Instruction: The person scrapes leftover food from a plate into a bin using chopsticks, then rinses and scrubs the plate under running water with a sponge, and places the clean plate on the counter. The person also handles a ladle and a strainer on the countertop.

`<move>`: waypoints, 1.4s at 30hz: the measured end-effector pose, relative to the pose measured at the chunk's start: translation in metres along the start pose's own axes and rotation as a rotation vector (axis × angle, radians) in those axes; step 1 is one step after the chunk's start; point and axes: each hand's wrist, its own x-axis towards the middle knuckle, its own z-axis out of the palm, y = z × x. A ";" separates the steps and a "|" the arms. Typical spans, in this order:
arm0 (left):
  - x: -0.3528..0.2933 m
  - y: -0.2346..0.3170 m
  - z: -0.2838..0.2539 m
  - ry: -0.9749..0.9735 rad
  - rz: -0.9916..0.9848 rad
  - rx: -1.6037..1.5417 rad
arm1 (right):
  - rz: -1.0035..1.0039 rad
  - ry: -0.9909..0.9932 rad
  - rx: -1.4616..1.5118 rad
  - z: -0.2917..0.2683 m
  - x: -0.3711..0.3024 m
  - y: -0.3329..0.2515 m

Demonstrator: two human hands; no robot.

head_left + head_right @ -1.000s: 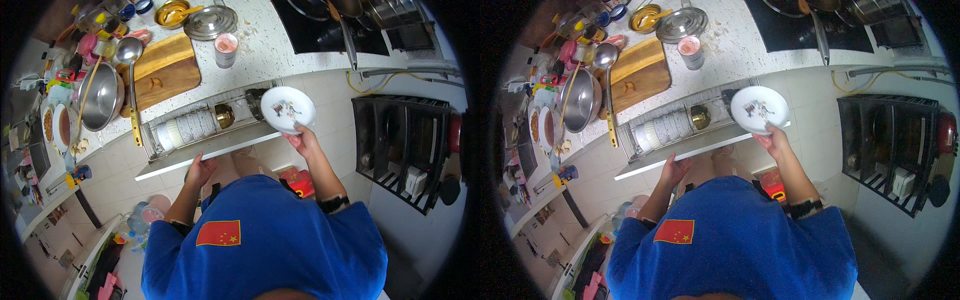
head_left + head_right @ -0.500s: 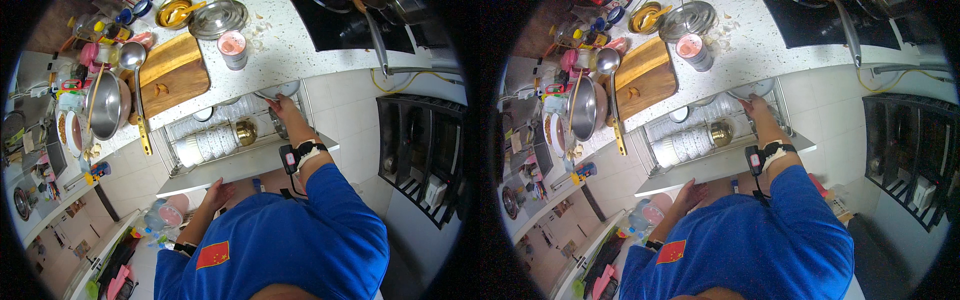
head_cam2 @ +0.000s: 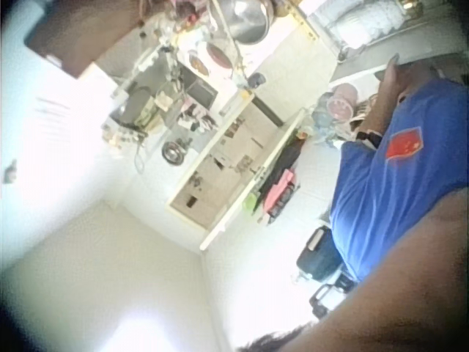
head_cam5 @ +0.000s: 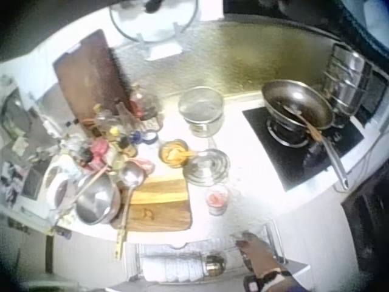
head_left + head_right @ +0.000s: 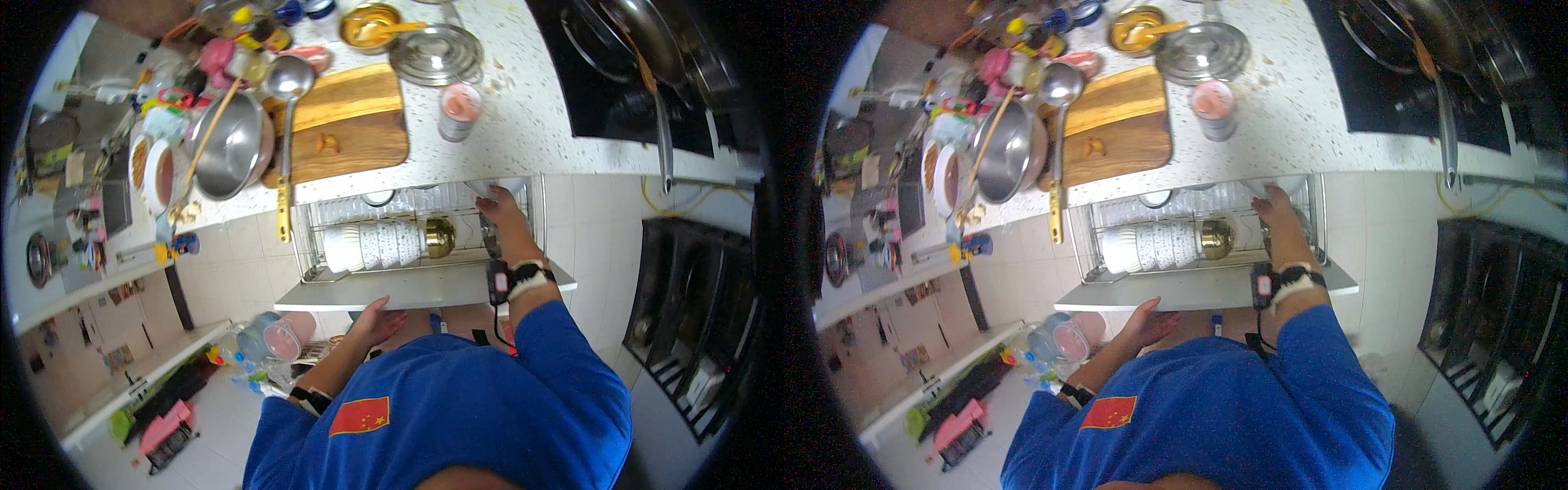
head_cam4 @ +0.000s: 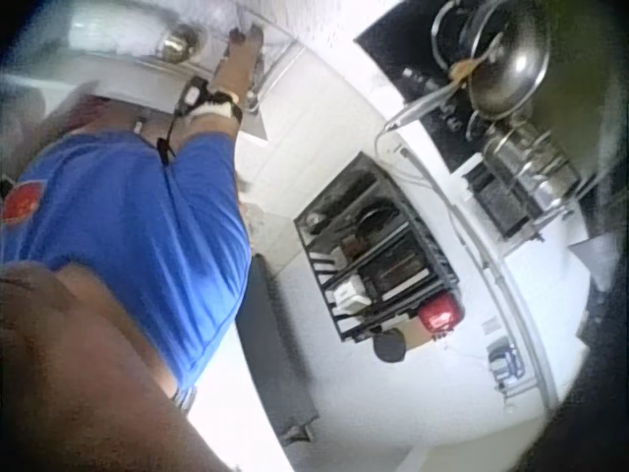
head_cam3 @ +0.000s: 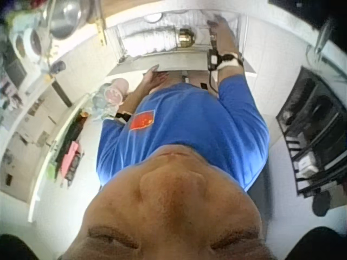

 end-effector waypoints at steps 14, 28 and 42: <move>0.049 0.057 0.042 0.006 0.145 0.111 | -0.307 -0.241 -1.061 -0.057 -0.241 0.023; -0.130 0.159 0.066 0.619 1.774 1.343 | -0.491 -0.374 -1.251 0.064 -0.236 0.050; -0.075 0.188 0.080 0.377 1.191 0.910 | -0.440 -0.562 -1.466 0.109 -0.233 0.045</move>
